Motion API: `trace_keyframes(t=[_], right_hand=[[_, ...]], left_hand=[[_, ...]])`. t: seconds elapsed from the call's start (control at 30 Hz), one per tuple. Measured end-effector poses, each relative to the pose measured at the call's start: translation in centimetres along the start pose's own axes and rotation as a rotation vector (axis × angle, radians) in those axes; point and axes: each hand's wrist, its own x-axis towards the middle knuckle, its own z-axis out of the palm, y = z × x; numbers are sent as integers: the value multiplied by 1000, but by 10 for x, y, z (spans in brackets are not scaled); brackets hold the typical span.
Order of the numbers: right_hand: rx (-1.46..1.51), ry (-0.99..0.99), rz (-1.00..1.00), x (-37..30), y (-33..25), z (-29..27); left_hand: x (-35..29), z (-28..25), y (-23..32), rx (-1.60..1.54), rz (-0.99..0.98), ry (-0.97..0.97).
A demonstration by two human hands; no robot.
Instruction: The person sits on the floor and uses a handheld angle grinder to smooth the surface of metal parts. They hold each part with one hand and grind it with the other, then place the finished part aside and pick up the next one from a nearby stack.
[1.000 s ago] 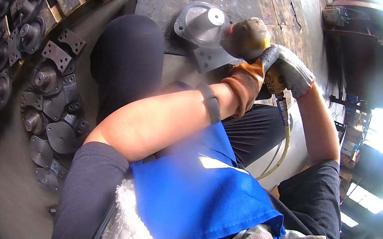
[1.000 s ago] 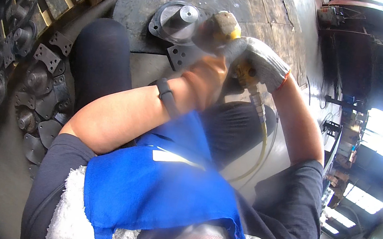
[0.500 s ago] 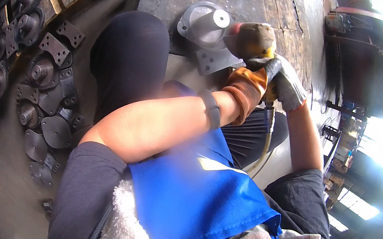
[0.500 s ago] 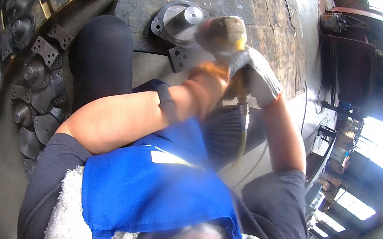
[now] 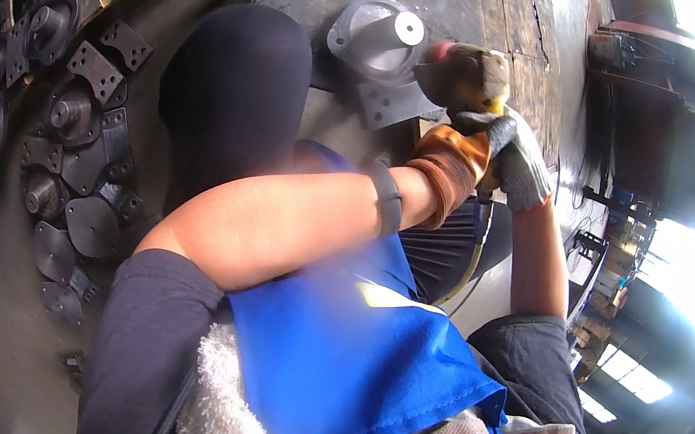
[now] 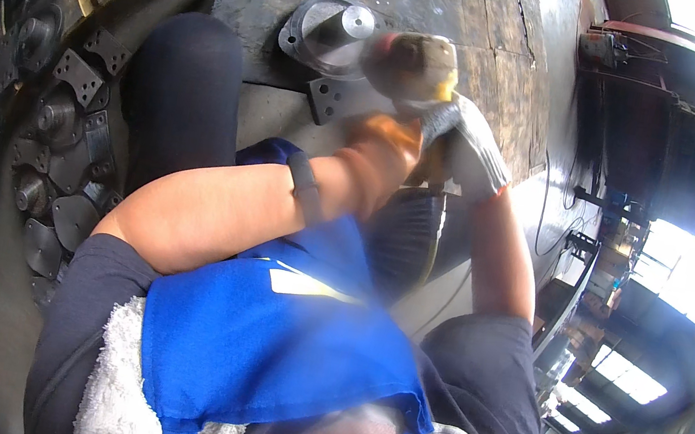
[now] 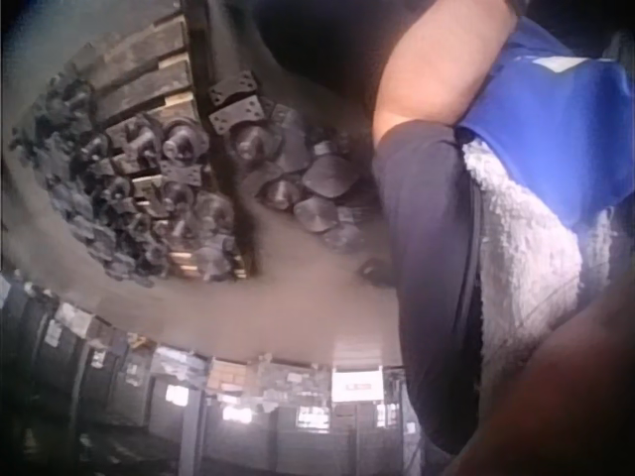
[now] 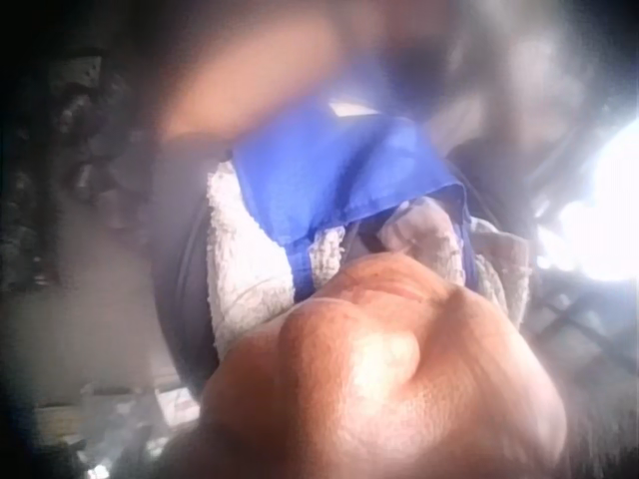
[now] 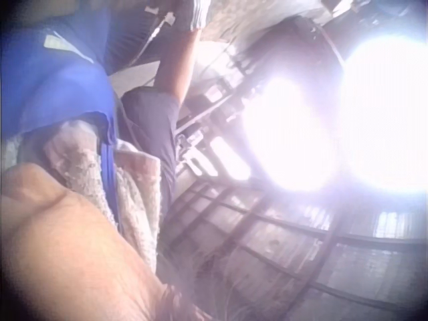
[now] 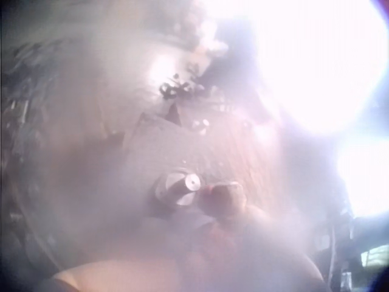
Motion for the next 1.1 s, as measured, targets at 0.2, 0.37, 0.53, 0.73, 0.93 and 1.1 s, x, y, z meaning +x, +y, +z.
trace_keyframes(t=[0.2, 0.37, 0.53, 0.73, 0.93, 1.1], right_hand=[[240, -47, 82, -8, 8, -17], [164, -90, 146, 11, 15, -16], [225, -40, 149, 11, 4, -10], [9, -93, 111, 22, -1, -10], [235, -49, 245, 25, 29, -24], [250, -60, 270, 32, 31, -19]], left_hand=[[-12, -35, -3, 31, 62, -146], [-4, -50, -7, 162, 67, -361], [-2, -54, -8, 221, 40, -423], [29, 23, -13, -147, -187, -133], [-6, -84, -6, 120, -84, -435], [-5, -81, -9, 113, -107, -401]])
